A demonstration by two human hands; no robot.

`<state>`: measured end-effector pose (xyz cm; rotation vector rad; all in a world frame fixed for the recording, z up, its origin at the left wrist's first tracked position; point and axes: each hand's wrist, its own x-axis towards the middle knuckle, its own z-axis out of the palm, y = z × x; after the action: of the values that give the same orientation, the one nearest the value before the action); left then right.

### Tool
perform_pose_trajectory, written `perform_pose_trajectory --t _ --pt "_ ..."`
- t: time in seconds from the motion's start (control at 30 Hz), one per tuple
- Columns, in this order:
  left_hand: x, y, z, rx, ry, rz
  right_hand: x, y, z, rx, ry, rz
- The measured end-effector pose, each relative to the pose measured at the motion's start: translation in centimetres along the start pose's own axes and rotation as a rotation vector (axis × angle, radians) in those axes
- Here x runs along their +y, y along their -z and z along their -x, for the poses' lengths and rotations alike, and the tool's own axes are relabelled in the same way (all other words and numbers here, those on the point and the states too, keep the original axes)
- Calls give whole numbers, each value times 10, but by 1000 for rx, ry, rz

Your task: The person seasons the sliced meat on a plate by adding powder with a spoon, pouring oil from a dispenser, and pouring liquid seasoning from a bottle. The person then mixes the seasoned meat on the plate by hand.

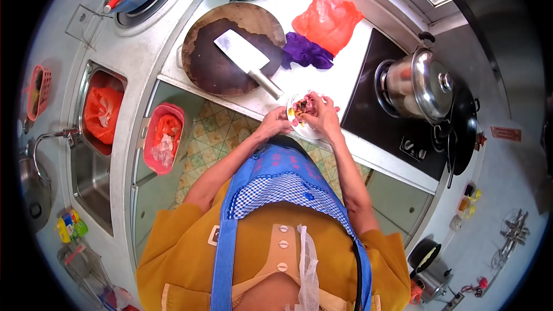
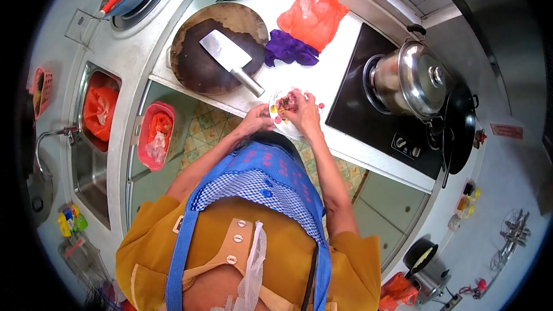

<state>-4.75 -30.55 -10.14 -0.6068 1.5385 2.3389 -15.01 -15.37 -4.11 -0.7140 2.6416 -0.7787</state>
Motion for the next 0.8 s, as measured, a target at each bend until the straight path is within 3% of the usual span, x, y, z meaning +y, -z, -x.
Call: perform_pose_trajectory --t 0.1,0.17,0.37,0.5,0.6,0.63,0.73,0.8 --pt "1 3 -1 -31 -3 33 -19 -23 -6 135 -113 267" --pt "3 5 -1 -66 -1 54 -22 -31 -11 147 -142 268" --pt "3 8 -3 -105 16 21 15 -26 -20 141 48 -199" --pt "3 8 -2 -83 2 20 12 7 1 -56 353 14" --pt "5 8 0 -95 9 6 12 2 9 -65 450 103" --pt "7 8 -1 -106 14 4 9 -2 10 -62 453 100" --pt "0 8 -3 -86 -22 23 -12 -22 8 53 201 379" --pt "-1 5 0 -32 -25 21 0 -30 -4 55 167 267"
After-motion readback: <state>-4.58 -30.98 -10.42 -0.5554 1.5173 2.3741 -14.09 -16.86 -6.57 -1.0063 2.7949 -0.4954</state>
